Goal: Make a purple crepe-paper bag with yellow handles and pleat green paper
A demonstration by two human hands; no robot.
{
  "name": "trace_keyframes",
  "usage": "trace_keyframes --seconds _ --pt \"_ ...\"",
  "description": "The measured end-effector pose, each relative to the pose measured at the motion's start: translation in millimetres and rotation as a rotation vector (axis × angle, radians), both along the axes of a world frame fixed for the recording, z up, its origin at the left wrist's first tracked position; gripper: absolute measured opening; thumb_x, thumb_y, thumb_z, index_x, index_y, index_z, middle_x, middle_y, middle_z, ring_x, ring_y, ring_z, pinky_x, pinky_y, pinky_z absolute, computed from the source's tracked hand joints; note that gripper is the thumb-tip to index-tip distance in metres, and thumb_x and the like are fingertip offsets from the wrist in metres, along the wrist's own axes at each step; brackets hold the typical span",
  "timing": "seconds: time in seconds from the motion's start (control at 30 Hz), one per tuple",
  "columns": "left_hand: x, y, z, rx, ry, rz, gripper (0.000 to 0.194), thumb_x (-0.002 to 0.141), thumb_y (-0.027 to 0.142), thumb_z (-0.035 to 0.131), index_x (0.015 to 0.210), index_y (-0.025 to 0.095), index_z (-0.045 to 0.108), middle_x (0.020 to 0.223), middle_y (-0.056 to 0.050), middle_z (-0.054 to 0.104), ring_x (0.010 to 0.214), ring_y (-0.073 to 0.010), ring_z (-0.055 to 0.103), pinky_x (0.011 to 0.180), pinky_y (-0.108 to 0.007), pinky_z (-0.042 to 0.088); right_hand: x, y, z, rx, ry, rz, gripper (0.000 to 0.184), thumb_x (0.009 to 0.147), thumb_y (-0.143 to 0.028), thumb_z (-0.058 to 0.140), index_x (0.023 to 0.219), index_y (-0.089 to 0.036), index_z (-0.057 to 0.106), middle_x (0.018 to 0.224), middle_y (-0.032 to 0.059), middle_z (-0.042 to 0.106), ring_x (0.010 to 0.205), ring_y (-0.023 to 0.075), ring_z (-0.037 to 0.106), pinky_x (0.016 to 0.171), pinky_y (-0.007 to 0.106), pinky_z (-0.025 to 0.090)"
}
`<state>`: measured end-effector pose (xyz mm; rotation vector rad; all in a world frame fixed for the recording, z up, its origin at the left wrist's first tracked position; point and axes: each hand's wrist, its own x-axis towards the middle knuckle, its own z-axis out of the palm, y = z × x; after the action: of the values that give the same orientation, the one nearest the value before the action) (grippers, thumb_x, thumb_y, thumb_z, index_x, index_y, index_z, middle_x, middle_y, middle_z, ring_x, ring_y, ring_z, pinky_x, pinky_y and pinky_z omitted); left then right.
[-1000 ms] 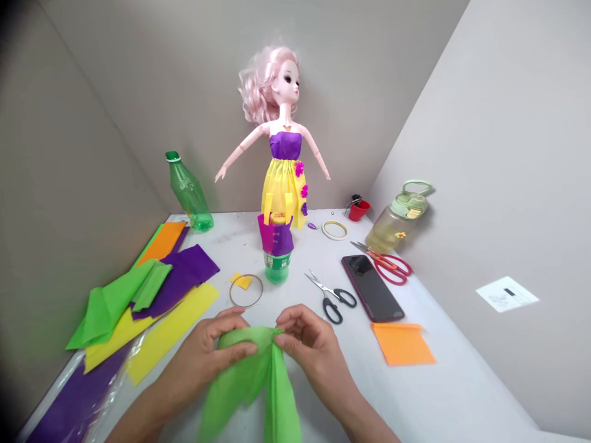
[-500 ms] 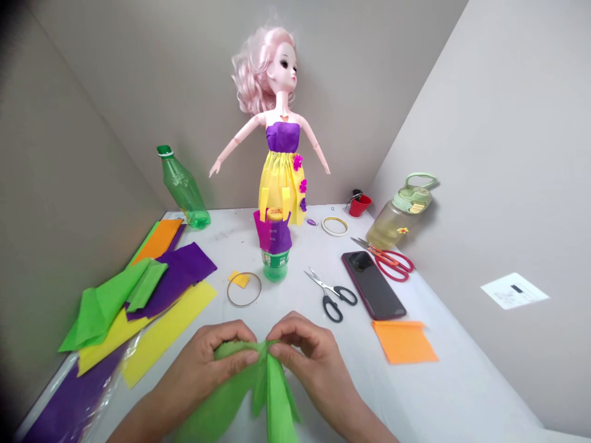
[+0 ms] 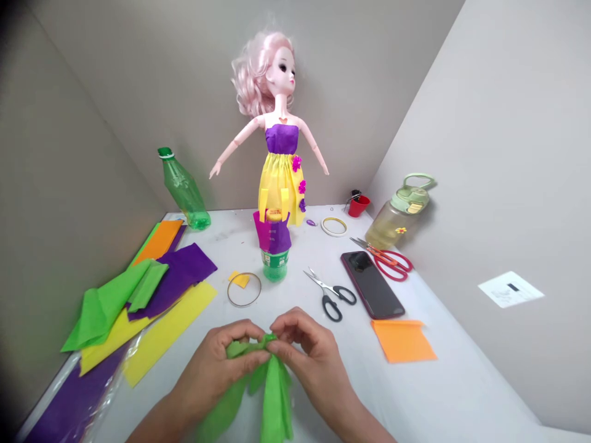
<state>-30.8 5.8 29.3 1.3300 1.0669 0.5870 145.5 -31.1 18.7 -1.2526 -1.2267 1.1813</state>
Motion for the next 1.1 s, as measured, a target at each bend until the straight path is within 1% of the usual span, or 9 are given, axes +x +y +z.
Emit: trace_keyframes --seconds 0.13,0.27,0.37,0.5,0.7,0.83,1.0,1.1 --pt "-2.4 1.0 -0.4 0.026 -0.016 -0.014 0.019 0.075 0.034 0.071 0.082 0.017 0.071 0.067 0.002 0.055 0.061 -0.0118 0.045 0.061 -0.023 0.040 0.5 0.2 -1.4 0.062 -0.046 -0.022 0.010 0.080 -0.026 0.073 0.080 -0.020 0.065 0.080 0.0009 0.060 0.073 0.0153 0.056 0.067 0.026 0.047" --pt "-3.7 2.5 -0.4 0.048 -0.055 -0.052 0.023 0.081 0.039 0.067 0.082 0.016 0.071 0.072 0.000 0.058 0.067 -0.0129 0.048 0.062 -0.023 0.039 0.8 -0.3 0.2 0.127 -0.061 -0.041 0.007 0.081 -0.024 0.073 0.082 -0.022 0.067 0.078 0.0005 0.059 0.072 0.0150 0.056 0.066 0.025 0.048" --pt "-4.3 2.2 0.1 0.047 -0.051 -0.061 0.027 0.083 0.041 0.064 0.083 0.015 0.071 0.071 0.000 0.057 0.065 -0.0122 0.046 0.060 -0.022 0.037 0.8 -1.6 2.5 0.182 -0.101 -0.011 0.004 0.083 -0.022 0.070 0.086 -0.024 0.070 0.080 0.0014 0.060 0.074 0.0156 0.057 0.067 0.025 0.049" --pt "-5.2 0.4 2.6 0.048 -0.040 -0.054 0.026 0.084 0.041 0.064 0.079 0.015 0.070 0.067 0.002 0.052 0.061 -0.0106 0.041 0.057 -0.022 0.034 1.1 -3.0 3.8 0.222 -0.171 0.036 0.010 0.086 -0.020 0.066 0.090 -0.026 0.073 0.081 0.0027 0.060 0.074 0.0164 0.059 0.066 0.027 0.050" --pt "-5.3 0.1 3.4 0.083 -0.016 -0.064 0.026 0.083 0.040 0.064 0.079 0.015 0.070 0.069 0.001 0.056 0.062 -0.0118 0.044 0.058 -0.022 0.036 2.9 -1.4 1.7 0.187 -0.188 0.044 0.005 0.087 -0.022 0.066 0.086 -0.023 0.070 0.082 0.0034 0.059 0.077 0.0176 0.058 0.070 0.028 0.050" --pt "-5.0 0.4 2.0 0.085 -0.037 -0.063 0.026 0.084 0.040 0.064 0.079 0.016 0.071 0.070 0.001 0.057 0.064 -0.0115 0.045 0.059 -0.022 0.036 4.4 -0.1 2.4 0.131 -0.119 0.059 0.005 0.086 -0.020 0.067 0.081 -0.023 0.068 0.083 0.0020 0.057 0.077 0.0160 0.057 0.070 0.026 0.048" --pt "-5.1 -0.9 2.7 0.043 -0.043 -0.063 0.025 0.084 0.039 0.064 0.080 0.015 0.070 0.064 0.003 0.052 0.059 -0.0101 0.040 0.055 -0.021 0.033 4.4 1.2 3.7 0.092 -0.036 0.062 0.006 0.084 -0.022 0.070 0.078 -0.022 0.068 0.082 0.0010 0.056 0.076 0.0149 0.056 0.069 0.025 0.046" --pt "-5.4 -1.5 2.5 0.051 -0.038 -0.069 0.024 0.084 0.038 0.063 0.079 0.015 0.069 0.064 0.003 0.052 0.059 -0.0103 0.040 0.055 -0.021 0.034 4.1 2.1 4.4 0.078 -0.009 0.065 0.007 0.083 -0.023 0.071 0.077 -0.021 0.068 0.082 0.0013 0.057 0.076 0.0154 0.056 0.070 0.026 0.046"
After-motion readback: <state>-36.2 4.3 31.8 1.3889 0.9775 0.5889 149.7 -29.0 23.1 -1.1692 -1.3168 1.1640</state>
